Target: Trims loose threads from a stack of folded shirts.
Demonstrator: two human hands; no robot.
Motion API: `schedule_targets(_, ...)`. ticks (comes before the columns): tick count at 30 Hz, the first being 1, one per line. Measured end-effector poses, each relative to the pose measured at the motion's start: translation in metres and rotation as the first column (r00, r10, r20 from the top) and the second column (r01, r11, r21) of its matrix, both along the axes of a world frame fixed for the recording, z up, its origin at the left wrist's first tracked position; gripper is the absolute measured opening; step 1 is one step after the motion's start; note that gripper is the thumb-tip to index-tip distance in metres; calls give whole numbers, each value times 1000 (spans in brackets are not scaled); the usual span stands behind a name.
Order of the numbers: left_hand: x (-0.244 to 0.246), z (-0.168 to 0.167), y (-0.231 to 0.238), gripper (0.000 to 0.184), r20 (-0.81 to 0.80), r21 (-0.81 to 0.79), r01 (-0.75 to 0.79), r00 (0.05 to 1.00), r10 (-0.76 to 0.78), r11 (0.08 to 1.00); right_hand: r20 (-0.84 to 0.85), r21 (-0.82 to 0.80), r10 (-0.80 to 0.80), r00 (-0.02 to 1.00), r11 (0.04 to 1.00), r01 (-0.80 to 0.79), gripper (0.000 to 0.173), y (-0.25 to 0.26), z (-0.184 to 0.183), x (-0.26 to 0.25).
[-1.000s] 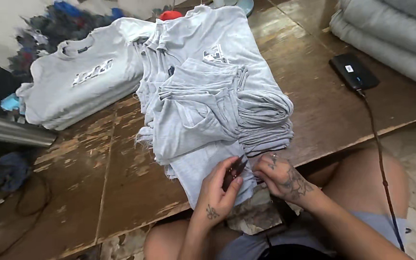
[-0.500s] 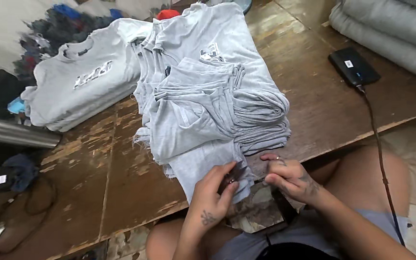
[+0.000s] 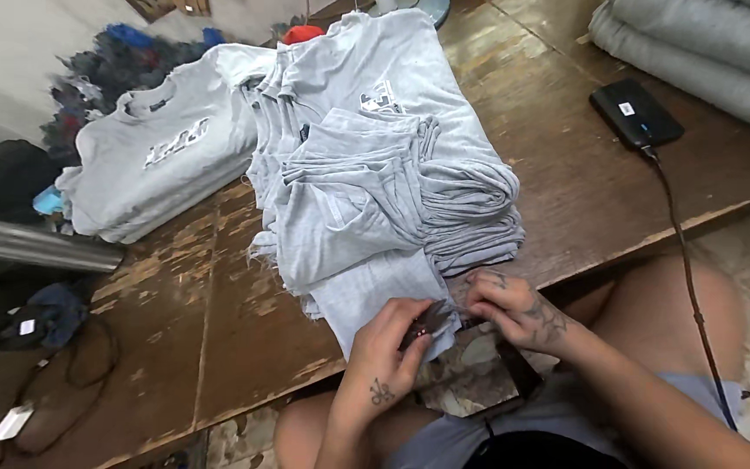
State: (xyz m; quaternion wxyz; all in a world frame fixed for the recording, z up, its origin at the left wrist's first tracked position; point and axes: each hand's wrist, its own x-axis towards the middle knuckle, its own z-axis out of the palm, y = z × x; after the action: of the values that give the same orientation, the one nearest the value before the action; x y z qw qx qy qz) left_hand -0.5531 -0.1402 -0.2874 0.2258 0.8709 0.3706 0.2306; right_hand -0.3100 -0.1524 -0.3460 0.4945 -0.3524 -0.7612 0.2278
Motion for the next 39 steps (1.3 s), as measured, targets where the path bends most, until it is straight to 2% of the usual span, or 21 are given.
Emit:
schedule_targets(3, 10, 3, -3, 30, -105, 178, -21, 994, 40, 984, -109, 5, 62, 992, 998, -62, 30, -2, -3, -1)
schedule_targets(5, 11, 4, -1, 31, -100, 189, -65, 991, 85, 980, -138, -11, 121, 983, 992, -124, 35, -6, -4, 0)
schedule_targets(7, 9, 3, 1, 33, 15, 30, -138, 990, 138, 990, -128, -40, 141, 982, 988, -148, 43, -9, 0, 2)
schedule_targets(8, 9, 2, 2, 36, 113, -93, -169, 977, 179, 981, -105, -45, 104, 989, 993, -110, 48, -9, 5, 0)
schedule_targets(9, 10, -1, 3, 38, 218, -192, -184, 950, 224, 964, -46, -37, 45, 998, 998, -47, 47, -8, 11, -2)
schedule_targets(12, 11, -5, 5, 41, 366, -316, -181, 883, 295, 932, 164, 27, -103, 981, 995, 100, 24, 5, 16, -19)
schedule_targets(14, 8, -7, 4, 41, 377, -319, -148, 886, 268, 936, 133, 118, -152, 979, 984, 136, 14, 13, 6, -28)
schedule_targets(16, 1, -7, 3, 41, 376, -300, -103, 901, 217, 948, -22, 93, -96, 995, 991, 97, 16, 11, 1, -21)
schedule_targets(18, -10, -7, 1, 41, 345, -256, -79, 923, 168, 963, -128, -25, 22, 992, 999, -26, 23, -2, -1, -1)
schedule_targets(20, -20, -4, -2, 41, 211, -146, -114, 967, 144, 983, -71, -114, 193, 979, 973, -200, 34, -12, -2, 23)
schedule_targets(22, -24, 2, -7, 38, -33, -26, -160, 987, 159, 987, 61, -171, 303, 951, 942, -289, 47, -18, 7, 33)
schedule_targets(24, -22, 7, -3, 22, -115, 18, -114, 987, 115, 993, 162, -149, 253, 954, 962, -230, 54, -21, 18, 28)
schedule_targets(25, -21, 10, 2, 17, -100, 33, -80, 992, 82, 996, 179, -121, 181, 967, 980, -161, 49, -19, 25, 22)
schedule_targets(26, -20, 15, 7, 16, -63, 46, -43, 997, 46, 998, 185, -88, 98, 978, 993, -83, 41, -14, 30, 14)
schedule_targets(28, -15, 26, 17, 17, -17, 48, 20, 1000, -19, 999, 183, -65, -11, 983, 998, 23, 47, -1, 37, -6)
schedule_targets(30, -10, 35, 21, 18, -67, -21, 34, 997, -36, 999, 221, -52, -31, 975, 998, 43, 57, 12, 34, -23)
schedule_targets(33, -7, 28, 20, 27, -232, -231, -57, 973, 2, 971, 283, -110, 34, 958, 994, -3, 56, 19, 29, -26)
schedule_targets(35, -16, 14, 20, 19, -145, -194, -52, 989, 24, 980, 284, -104, 39, 958, 995, -9, 59, 17, 27, -21)
schedule_targets(37, -17, 17, 23, 16, -13, -118, -9, 1000, 7, 993, 248, -55, -11, 969, 998, 26, 56, 17, 27, -24)
schedule_targets(39, -6, 24, 26, 21, 81, -66, -5, 997, 11, 998, 170, 18, -62, 983, 998, 60, 35, 21, 28, -34)
